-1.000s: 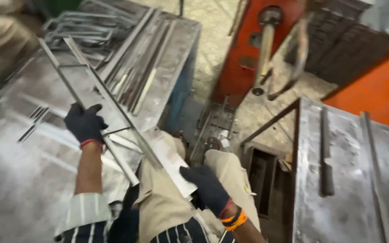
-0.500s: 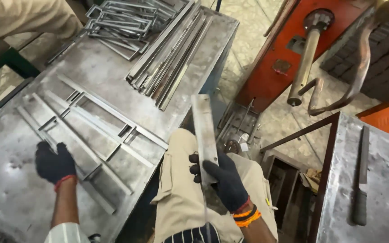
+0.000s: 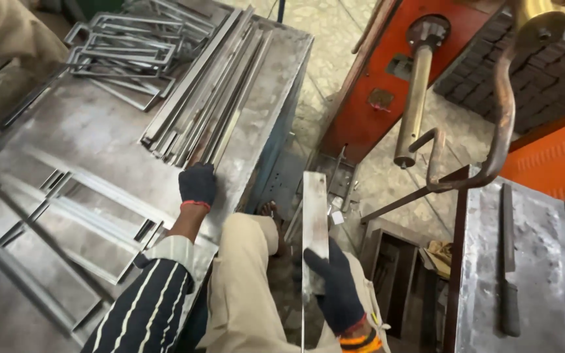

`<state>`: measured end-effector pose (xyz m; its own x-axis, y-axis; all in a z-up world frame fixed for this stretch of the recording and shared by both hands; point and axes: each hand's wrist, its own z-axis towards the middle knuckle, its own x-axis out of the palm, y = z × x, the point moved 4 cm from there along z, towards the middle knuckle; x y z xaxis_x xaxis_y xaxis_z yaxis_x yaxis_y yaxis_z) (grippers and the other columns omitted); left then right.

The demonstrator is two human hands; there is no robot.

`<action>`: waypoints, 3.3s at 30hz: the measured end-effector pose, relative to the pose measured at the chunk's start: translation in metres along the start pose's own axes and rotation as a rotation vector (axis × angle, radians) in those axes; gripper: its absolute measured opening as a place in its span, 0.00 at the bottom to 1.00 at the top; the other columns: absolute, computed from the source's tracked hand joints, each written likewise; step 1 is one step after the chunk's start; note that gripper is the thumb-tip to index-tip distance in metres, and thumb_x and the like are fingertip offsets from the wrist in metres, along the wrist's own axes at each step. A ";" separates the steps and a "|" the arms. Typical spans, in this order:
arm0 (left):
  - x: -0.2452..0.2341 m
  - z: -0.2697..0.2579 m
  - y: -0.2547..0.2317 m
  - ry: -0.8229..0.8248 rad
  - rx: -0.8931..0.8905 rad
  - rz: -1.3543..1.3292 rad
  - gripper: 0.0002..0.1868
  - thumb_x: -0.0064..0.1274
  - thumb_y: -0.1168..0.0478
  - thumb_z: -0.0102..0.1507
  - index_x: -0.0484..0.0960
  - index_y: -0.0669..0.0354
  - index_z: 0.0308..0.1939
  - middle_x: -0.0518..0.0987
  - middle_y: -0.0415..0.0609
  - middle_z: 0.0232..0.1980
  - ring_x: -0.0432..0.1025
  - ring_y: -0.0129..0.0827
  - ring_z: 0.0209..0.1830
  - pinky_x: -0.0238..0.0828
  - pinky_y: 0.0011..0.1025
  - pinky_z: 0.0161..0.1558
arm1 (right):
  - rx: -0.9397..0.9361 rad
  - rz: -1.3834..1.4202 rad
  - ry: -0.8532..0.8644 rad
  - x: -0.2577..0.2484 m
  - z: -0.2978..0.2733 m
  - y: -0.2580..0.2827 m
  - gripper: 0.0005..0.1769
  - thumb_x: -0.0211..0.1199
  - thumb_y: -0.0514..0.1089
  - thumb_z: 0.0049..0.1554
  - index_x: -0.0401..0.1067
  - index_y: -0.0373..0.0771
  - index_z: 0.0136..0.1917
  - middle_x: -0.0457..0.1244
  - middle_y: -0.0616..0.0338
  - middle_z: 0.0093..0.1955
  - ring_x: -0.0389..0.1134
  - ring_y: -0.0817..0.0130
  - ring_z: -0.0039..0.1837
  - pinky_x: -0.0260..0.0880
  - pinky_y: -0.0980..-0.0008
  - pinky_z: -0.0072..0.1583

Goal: The person picks up rectangular metal frames from a worktable, positions each frame into a fixture on an orange machine, and operates the machine, which produces sparks as it works on the frame joints. The person then removes the processed frame and stacks it with finished frames on the table before handling the next one.

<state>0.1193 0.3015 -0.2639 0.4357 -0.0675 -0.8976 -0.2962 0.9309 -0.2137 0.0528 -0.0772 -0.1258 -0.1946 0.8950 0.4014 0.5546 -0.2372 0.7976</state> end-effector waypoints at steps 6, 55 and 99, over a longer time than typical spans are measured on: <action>0.024 0.026 -0.012 0.154 -0.118 0.174 0.10 0.60 0.51 0.55 0.85 0.52 0.33 0.81 0.53 0.38 0.78 0.49 0.41 0.72 0.45 0.42 | 0.130 -0.007 -0.047 -0.015 0.003 -0.009 0.20 0.66 0.39 0.52 0.69 0.37 0.58 0.67 0.55 0.37 0.69 0.63 0.34 0.71 0.63 0.35; -0.084 -0.029 -0.230 0.209 -0.547 -1.519 0.15 0.50 0.56 0.68 0.78 0.51 0.58 0.76 0.41 0.30 0.68 0.23 0.23 0.64 0.25 0.24 | -0.437 -0.363 -0.138 0.016 0.016 0.056 0.14 0.70 0.42 0.54 0.78 0.31 0.52 0.72 0.57 0.45 0.70 0.71 0.46 0.71 0.67 0.49; -0.116 -0.047 -0.119 0.035 -0.977 -1.702 0.27 0.47 0.35 0.67 0.80 0.56 0.36 0.72 0.42 0.28 0.66 0.29 0.26 0.65 0.32 0.29 | 0.190 -0.015 0.485 0.092 -0.037 0.014 0.27 0.48 0.54 0.63 0.65 0.34 0.66 0.70 0.54 0.51 0.72 0.62 0.44 0.75 0.60 0.45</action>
<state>0.0642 0.1818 -0.1520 0.7167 -0.5464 0.4333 0.0481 -0.5812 -0.8124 0.0124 -0.0125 -0.0611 -0.5310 0.6092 0.5890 0.6771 -0.1128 0.7272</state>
